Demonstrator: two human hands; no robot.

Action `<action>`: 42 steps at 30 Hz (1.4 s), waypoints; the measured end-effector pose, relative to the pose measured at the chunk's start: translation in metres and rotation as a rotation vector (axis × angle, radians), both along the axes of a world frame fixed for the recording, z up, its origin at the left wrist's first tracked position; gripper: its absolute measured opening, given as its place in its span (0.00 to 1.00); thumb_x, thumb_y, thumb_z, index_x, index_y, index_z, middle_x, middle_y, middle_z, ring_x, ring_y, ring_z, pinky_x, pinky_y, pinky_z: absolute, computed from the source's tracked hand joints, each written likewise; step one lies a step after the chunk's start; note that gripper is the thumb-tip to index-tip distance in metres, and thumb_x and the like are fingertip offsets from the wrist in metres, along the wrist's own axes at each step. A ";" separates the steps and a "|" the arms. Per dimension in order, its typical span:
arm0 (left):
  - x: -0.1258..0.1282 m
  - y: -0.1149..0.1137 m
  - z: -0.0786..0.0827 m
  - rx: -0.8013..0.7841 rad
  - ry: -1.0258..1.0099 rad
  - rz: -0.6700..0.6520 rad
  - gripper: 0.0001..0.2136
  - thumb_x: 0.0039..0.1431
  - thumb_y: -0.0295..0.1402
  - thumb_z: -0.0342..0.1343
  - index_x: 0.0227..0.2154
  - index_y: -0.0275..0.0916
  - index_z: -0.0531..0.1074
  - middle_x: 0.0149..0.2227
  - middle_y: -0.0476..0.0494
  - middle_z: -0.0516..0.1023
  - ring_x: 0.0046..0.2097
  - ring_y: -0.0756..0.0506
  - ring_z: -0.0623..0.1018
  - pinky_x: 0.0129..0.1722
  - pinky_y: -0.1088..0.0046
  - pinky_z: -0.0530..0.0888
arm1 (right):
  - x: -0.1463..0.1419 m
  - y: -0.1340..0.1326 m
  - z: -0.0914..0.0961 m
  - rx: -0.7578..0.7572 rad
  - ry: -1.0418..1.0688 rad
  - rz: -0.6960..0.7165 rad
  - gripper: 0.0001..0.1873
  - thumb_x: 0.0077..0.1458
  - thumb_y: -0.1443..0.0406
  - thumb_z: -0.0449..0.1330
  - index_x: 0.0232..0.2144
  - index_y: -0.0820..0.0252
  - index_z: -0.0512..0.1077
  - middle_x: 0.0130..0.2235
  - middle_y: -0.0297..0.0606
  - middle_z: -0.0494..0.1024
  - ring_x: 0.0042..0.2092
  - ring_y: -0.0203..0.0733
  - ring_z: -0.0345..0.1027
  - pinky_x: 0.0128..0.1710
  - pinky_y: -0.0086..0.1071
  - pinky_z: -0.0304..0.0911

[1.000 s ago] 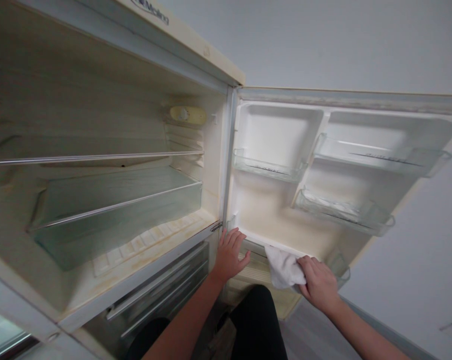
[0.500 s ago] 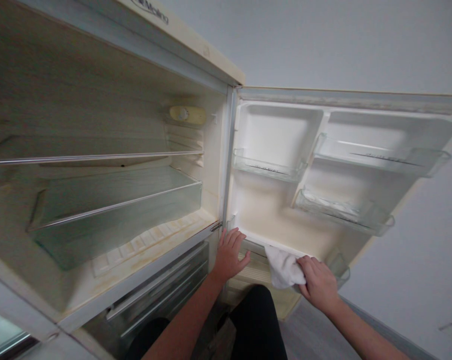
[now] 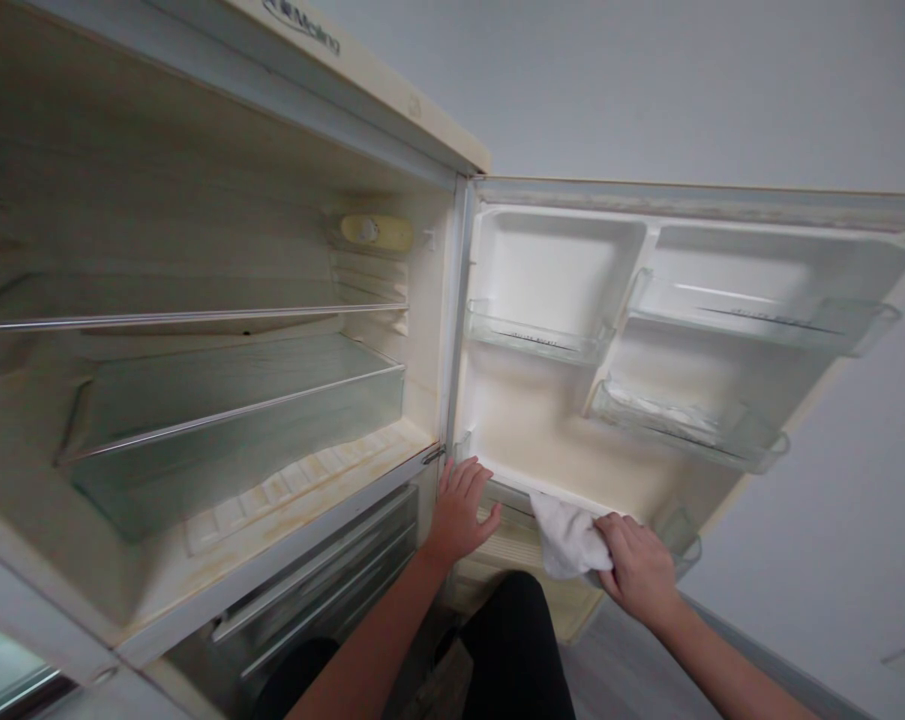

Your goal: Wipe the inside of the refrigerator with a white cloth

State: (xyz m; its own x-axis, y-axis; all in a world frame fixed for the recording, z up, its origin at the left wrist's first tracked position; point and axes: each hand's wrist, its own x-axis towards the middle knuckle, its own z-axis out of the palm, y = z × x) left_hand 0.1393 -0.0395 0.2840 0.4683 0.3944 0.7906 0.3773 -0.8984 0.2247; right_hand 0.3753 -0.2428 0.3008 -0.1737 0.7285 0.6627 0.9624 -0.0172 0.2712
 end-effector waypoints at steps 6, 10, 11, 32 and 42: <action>0.000 0.000 -0.001 0.012 0.003 0.016 0.19 0.55 0.34 0.57 0.50 0.40 0.67 0.51 0.38 0.76 0.62 0.35 0.69 0.68 0.47 0.54 | 0.001 0.000 0.000 -0.015 -0.005 -0.005 0.14 0.55 0.65 0.52 0.45 0.63 0.66 0.40 0.44 0.73 0.40 0.47 0.62 0.38 0.36 0.54; 0.001 0.000 -0.001 0.023 0.000 0.027 0.19 0.54 0.35 0.58 0.50 0.40 0.68 0.51 0.38 0.76 0.61 0.35 0.70 0.68 0.47 0.54 | 0.001 0.000 -0.001 -0.020 -0.007 -0.007 0.15 0.57 0.64 0.53 0.45 0.63 0.66 0.40 0.45 0.73 0.40 0.47 0.63 0.38 0.37 0.54; 0.001 0.000 -0.001 0.023 -0.001 0.029 0.19 0.54 0.34 0.58 0.50 0.39 0.68 0.51 0.38 0.76 0.61 0.35 0.70 0.68 0.47 0.55 | 0.001 0.000 -0.001 -0.020 -0.006 -0.009 0.14 0.57 0.64 0.53 0.45 0.63 0.66 0.40 0.44 0.73 0.40 0.47 0.63 0.38 0.37 0.54; 0.000 -0.001 0.000 0.007 0.005 0.016 0.20 0.55 0.34 0.57 0.51 0.39 0.67 0.52 0.37 0.76 0.62 0.35 0.69 0.68 0.47 0.54 | 0.001 0.000 -0.002 -0.008 -0.001 -0.016 0.14 0.56 0.65 0.53 0.45 0.63 0.66 0.41 0.45 0.74 0.40 0.47 0.64 0.38 0.37 0.54; 0.000 0.000 0.000 0.016 0.002 0.019 0.20 0.54 0.34 0.58 0.51 0.39 0.67 0.51 0.38 0.76 0.62 0.36 0.69 0.68 0.47 0.54 | 0.000 0.000 0.000 -0.007 0.001 -0.003 0.13 0.58 0.64 0.52 0.45 0.63 0.66 0.41 0.44 0.73 0.40 0.47 0.63 0.39 0.37 0.54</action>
State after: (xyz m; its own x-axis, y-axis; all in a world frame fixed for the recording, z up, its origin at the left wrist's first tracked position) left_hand 0.1395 -0.0396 0.2836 0.4626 0.3902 0.7961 0.3943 -0.8948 0.2095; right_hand 0.3751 -0.2427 0.3010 -0.1709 0.7338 0.6576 0.9626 -0.0180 0.2703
